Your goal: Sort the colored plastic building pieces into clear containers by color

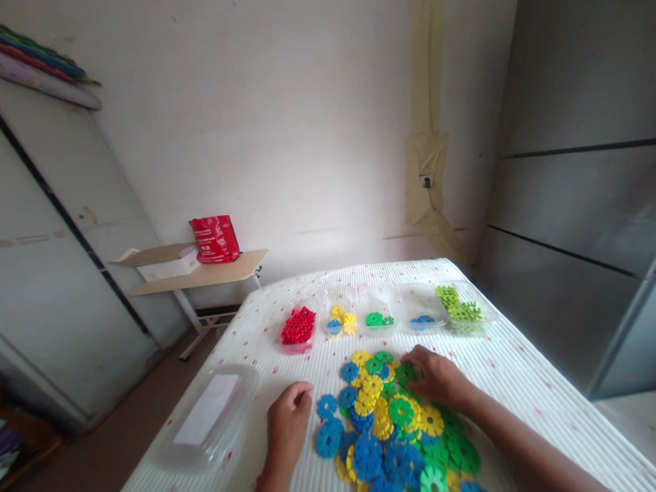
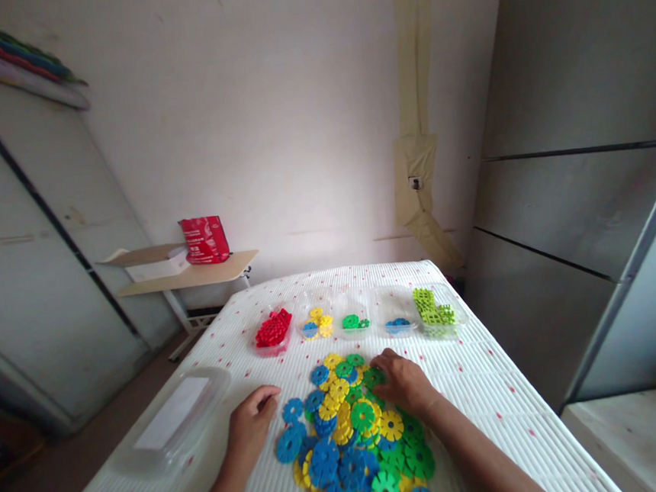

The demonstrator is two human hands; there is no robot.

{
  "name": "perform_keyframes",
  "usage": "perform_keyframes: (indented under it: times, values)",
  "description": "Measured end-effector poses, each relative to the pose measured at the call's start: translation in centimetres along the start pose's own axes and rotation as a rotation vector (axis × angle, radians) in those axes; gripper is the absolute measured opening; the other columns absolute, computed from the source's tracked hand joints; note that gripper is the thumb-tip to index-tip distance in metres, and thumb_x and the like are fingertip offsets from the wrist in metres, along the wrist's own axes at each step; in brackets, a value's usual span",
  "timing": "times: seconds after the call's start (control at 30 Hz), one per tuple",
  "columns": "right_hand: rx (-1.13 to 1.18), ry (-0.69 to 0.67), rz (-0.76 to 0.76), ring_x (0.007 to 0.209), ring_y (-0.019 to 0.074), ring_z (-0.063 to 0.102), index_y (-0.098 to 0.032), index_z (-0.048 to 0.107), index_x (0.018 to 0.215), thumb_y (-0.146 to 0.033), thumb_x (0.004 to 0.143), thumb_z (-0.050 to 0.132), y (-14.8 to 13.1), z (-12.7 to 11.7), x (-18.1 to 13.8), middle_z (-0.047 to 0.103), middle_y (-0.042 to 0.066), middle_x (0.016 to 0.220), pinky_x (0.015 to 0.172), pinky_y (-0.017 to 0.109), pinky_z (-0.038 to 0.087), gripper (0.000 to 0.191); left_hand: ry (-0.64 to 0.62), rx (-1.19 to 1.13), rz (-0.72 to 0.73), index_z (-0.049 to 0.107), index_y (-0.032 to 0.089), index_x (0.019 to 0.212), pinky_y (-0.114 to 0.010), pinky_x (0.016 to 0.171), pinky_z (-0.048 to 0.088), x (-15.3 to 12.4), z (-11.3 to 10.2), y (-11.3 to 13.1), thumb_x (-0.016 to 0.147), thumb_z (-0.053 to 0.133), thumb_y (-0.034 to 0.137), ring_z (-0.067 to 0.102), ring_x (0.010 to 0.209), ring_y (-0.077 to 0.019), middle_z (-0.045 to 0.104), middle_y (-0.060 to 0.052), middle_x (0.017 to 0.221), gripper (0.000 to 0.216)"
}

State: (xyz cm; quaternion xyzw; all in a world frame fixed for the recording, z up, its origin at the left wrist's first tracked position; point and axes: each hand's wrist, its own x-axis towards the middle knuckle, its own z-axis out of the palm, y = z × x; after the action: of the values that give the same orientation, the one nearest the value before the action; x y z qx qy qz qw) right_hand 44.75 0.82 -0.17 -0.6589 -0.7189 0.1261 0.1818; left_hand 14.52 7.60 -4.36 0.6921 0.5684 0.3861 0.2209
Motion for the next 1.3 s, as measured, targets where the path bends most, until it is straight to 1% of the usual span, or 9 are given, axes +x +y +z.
perform_keyframes:
  times: [0.17, 0.3, 0.47, 0.6, 0.8, 1.0, 1.1, 1.2, 1.3]
  values:
    - [0.108, 0.057, -0.018, 0.071, 0.0133, 0.052, -0.017, 0.059, 0.088, -0.014, 0.062, 0.055, 0.4, 0.0, 0.2, 0.059, 0.001, 0.081, 0.064, 0.023, 0.039, 0.026, 0.009, -0.008, 0.0, 0.067, 0.019, 0.078, -0.024, 0.058, 0.049, -0.1, -0.1, 0.2, 0.07, 0.046, 0.034, 0.064, 0.062, -0.0171, 0.07, -0.002, 0.068, 0.027]
    - [0.434, 0.07, -0.003, 0.058, 0.0099, 0.044, -0.017, 0.052, 0.071, -0.017, 0.064, 0.053, 1.3, -1.7, 0.1, 0.048, -0.004, 0.061, 0.053, 0.021, 0.034, 0.007, 0.013, -0.005, -0.011, 0.067, 0.019, 0.076, -0.024, 0.056, 0.049, -0.1, -0.2, 0.5, 0.069, 0.046, 0.035, 0.064, 0.061, -0.0175, 0.068, -0.001, 0.061, 0.027]
    - [0.743, -0.215, 0.092, 0.045, 0.0059, 0.036, -0.016, 0.057, 0.083, -0.026, 0.061, 0.06, 2.6, -4.8, -1.2, 0.046, -0.007, 0.057, 0.042, 0.02, 0.028, 0.024, 0.012, -0.004, -0.012, 0.068, 0.02, 0.075, -0.023, 0.055, 0.049, 0.0, -0.2, 0.5, 0.068, 0.048, 0.034, 0.064, 0.061, -0.0173, 0.067, 0.0, 0.06, 0.026]
    - [0.51, -0.342, 0.079, 0.051, 0.007, 0.042, -0.016, 0.065, 0.089, -0.013, 0.055, 0.059, 2.4, -5.5, -1.9, 0.05, -0.005, 0.061, 0.045, 0.018, 0.031, 0.035, 0.013, 0.007, 0.0, 0.067, 0.019, 0.077, -0.024, 0.06, 0.05, 0.0, -0.2, 0.4, 0.069, 0.046, 0.035, 0.064, 0.065, -0.018, 0.07, -0.002, 0.067, 0.028]
    - [0.074, -0.346, 0.068, 0.065, 0.0126, 0.054, -0.02, 0.07, 0.092, -0.003, 0.051, 0.057, 1.3, -4.5, -1.6, 0.063, 0.0, 0.074, 0.053, 0.019, 0.037, 0.046, 0.02, 0.022, 0.021, 0.068, 0.019, 0.078, -0.025, 0.066, 0.051, 0.0, -0.2, 0.3, 0.07, 0.045, 0.036, 0.065, 0.069, -0.0184, 0.072, -0.003, 0.074, 0.029]
    - [-0.179, -0.261, 0.064, 0.067, 0.0149, 0.053, -0.022, 0.067, 0.083, -0.009, 0.051, 0.062, 1.0, -3.7, -1.6, 0.062, 0.0, 0.078, 0.051, 0.021, 0.028, 0.035, 0.032, 0.029, 0.013, 0.068, 0.019, 0.077, -0.026, 0.067, 0.051, 0.0, -0.2, 0.4, 0.069, 0.046, 0.034, 0.065, 0.067, -0.018, 0.072, -0.002, 0.073, 0.027]
    - [-0.204, -0.237, 0.048, 0.066, 0.0132, 0.051, -0.02, 0.064, 0.073, -0.008, 0.051, 0.062, 0.9, -3.6, -1.5, 0.06, 0.0, 0.077, 0.05, 0.02, 0.025, 0.025, 0.024, 0.012, 0.017, 0.068, 0.019, 0.077, -0.027, 0.071, 0.051, 0.0, -0.1, 0.2, 0.07, 0.046, 0.034, 0.065, 0.071, -0.0188, 0.072, -0.003, 0.076, 0.028]
    - [-0.103, -0.245, 0.033, 0.058, 0.0093, 0.045, -0.018, 0.057, 0.062, -0.007, 0.052, 0.06, 0.5, -4.4, -0.9, 0.053, -0.004, 0.062, 0.047, 0.019, 0.023, 0.015, 0.013, -0.014, 0.009, 0.068, 0.019, 0.077, -0.028, 0.072, 0.05, 0.1, 0.0, -0.1, 0.07, 0.046, 0.034, 0.066, 0.074, -0.0196, 0.072, -0.004, 0.078, 0.027]
    - [0.024, -0.083, -0.01, 0.053, 0.0075, 0.041, -0.018, 0.052, 0.059, -0.009, 0.058, 0.059, -0.6, -6.0, 0.6, 0.048, -0.006, 0.055, 0.047, 0.018, 0.023, 0.011, 0.006, -0.03, 0.01, 0.068, 0.018, 0.078, -0.029, 0.073, 0.05, 0.1, 0.1, -0.2, 0.071, 0.047, 0.033, 0.065, 0.075, -0.0199, 0.072, -0.004, 0.079, 0.027]
